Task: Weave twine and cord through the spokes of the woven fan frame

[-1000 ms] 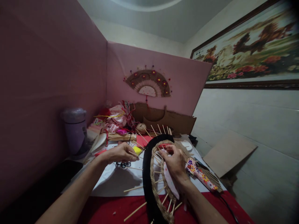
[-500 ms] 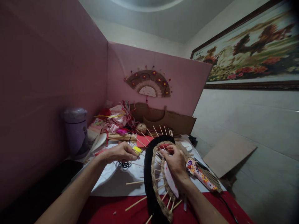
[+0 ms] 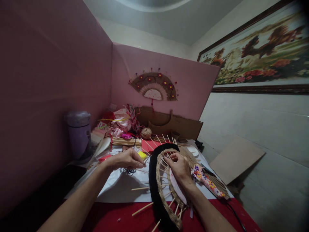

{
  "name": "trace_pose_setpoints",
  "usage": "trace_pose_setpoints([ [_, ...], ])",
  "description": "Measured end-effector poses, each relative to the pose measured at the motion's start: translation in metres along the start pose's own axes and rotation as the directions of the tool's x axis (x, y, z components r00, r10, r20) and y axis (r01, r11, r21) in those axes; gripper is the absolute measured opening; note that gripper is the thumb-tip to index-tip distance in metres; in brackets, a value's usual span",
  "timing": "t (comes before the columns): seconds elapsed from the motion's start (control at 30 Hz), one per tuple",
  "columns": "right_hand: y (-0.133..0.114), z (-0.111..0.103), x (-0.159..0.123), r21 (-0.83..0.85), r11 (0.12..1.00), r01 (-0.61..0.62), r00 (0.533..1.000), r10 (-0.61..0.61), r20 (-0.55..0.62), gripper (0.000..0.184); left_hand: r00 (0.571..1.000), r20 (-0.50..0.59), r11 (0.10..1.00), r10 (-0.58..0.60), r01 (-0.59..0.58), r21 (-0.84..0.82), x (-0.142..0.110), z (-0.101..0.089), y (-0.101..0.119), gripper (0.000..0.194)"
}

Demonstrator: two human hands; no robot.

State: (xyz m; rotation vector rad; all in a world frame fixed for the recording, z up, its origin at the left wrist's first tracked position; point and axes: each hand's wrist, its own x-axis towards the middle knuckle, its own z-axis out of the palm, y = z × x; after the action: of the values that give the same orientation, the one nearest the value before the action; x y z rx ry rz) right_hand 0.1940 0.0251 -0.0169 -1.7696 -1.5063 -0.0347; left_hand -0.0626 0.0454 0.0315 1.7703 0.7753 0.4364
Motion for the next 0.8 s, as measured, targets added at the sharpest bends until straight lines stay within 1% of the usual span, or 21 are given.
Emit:
trace_pose_setpoints([
  [0.1,0.002,0.002,0.0,-0.043,0.999,0.012,1.0,-0.012,0.007,0.024,1.0,-0.007,1.0,-0.021,0.021,-0.007,0.002,-0.001,-0.006,0.03],
  [0.33,0.003,0.003,0.0,-0.072,0.996,0.054,0.999,-0.055,-0.001,0.02,0.998,-0.036,0.999,-0.05,0.05,0.009,0.004,-0.006,-0.013,0.034],
  [0.4,0.001,0.002,0.001,-0.044,0.993,0.109,0.993,-0.111,-0.041,0.019,0.998,-0.036,0.998,-0.055,0.056,0.01,0.005,-0.006,-0.014,0.035],
  [0.47,-0.001,-0.001,0.0,0.019,0.978,0.208,0.976,-0.207,-0.067,0.019,0.998,-0.025,0.999,-0.049,0.05,0.004,0.006,-0.006,-0.016,0.036],
  [0.53,-0.004,-0.004,-0.001,0.085,0.95,0.3,0.954,-0.3,-0.019,0.019,0.999,-0.02,0.999,-0.045,0.045,-0.001,0.006,-0.007,-0.015,0.037],
  [0.6,-0.007,-0.008,-0.003,0.107,0.932,0.346,0.93,-0.356,0.094,0.015,0.999,-0.02,0.999,-0.043,0.043,0.0,0.006,-0.007,-0.014,0.037],
  [0.67,-0.009,-0.012,-0.005,0.088,0.922,0.376,0.902,-0.386,0.194,0.012,0.999,-0.019,0.999,-0.042,0.042,0.005,0.005,-0.007,-0.013,0.038],
  [0.73,-0.01,-0.015,-0.006,0.064,0.917,0.393,0.883,-0.396,0.251,0.014,0.999,-0.019,0.999,-0.045,0.046,0.01,0.004,-0.007,-0.012,0.037],
  [0.8,-0.01,-0.017,-0.006,0.045,0.918,0.394,0.875,-0.39,0.289,0.02,0.999,-0.022,0.999,-0.046,0.046,0.011,0.004,-0.006,-0.012,0.037],
])
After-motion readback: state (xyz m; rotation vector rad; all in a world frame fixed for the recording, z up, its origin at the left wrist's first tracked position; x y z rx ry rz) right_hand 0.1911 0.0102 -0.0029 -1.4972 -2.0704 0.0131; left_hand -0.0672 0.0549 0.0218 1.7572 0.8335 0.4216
